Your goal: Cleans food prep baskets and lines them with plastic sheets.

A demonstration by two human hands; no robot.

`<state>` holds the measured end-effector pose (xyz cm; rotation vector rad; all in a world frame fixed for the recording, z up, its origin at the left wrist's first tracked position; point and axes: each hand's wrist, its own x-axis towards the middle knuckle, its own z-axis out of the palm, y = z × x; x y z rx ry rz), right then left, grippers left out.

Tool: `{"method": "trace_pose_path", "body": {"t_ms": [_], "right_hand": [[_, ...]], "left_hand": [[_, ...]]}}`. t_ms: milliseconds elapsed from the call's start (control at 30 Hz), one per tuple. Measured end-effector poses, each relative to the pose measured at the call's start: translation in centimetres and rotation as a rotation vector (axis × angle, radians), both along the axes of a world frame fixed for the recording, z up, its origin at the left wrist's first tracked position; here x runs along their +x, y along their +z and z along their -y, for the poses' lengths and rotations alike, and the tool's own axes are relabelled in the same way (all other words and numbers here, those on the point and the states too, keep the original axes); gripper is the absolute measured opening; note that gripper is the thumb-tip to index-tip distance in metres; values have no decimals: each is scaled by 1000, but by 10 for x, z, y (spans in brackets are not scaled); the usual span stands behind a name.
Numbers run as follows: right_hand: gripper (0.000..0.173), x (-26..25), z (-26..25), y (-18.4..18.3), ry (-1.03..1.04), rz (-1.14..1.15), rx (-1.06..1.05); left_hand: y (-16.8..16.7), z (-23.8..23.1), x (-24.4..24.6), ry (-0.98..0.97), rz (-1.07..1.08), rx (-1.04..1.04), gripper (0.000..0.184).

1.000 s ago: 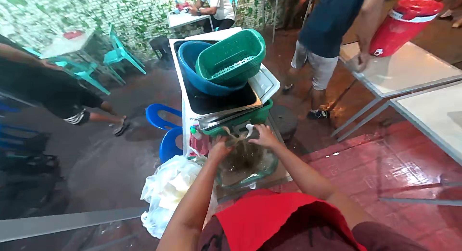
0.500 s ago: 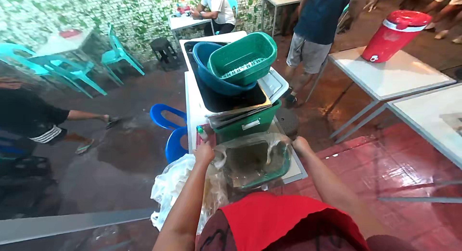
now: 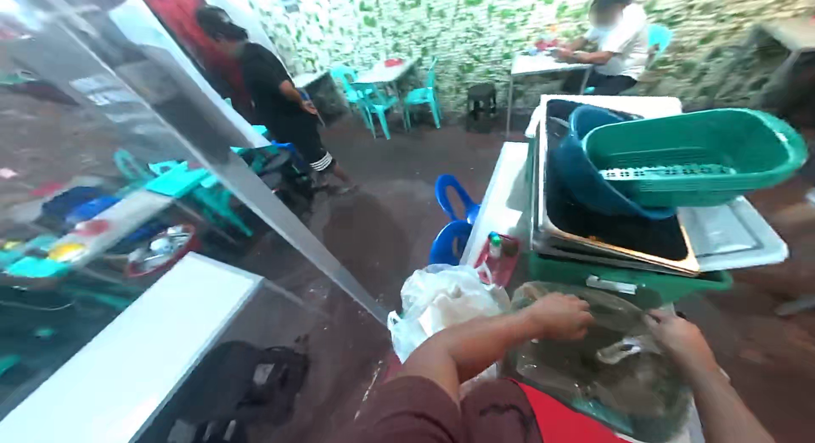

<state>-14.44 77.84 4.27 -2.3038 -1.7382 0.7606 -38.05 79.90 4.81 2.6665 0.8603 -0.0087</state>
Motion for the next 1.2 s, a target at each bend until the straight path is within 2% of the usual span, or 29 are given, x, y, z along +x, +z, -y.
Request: {"method": "trace_pose_path", "body": {"t_ms": [100,200,300,433,533,667,767,867,900,933,1000,1033,1067,1100,1200], "right_hand": [[36,4,-7,9,37,-125,81],[32,9,-11,11,32,-217,124],[26,34,-6,3,43,-180,144],[28,69,20,-6,30,-125,78],[30,71,46,-16,-76,-262,50],[34,64,75,-35,-118,-488,222],[42,62,89,-54,10,-362,124],[45,69,84,-73,126,-227,-57],[45,74,81,-69,93,-309,-50],[47,77,79,-58,16,-490,34],[63,83,77,-33,-93,-889,266],[72,84,75,-19,-91,-1064,315],[73,83,73,-6,-39,-1112,323],[70,82,72,2,36,-1027,315],[38,67,80,13,75,-658,322]], "left_hand": [[0,-11,13,137,-81,-152,39],[6,-16,14,197,-109,-186,36],[12,-22,16,147,-144,-153,34],[14,-19,7,124,-50,-36,34],[21,-14,3,162,11,24,29],[30,-16,-5,347,70,25,27],[32,-18,-18,499,192,30,28],[18,-15,-26,546,317,107,23],[13,-13,-30,551,343,150,21],[11,-12,-36,562,345,174,21],[11,-10,-41,584,315,190,22],[11,-9,-40,596,289,187,23],[12,-10,-39,614,255,167,25],[15,-10,-38,640,226,142,27],[24,-11,-41,766,163,47,32]]}}
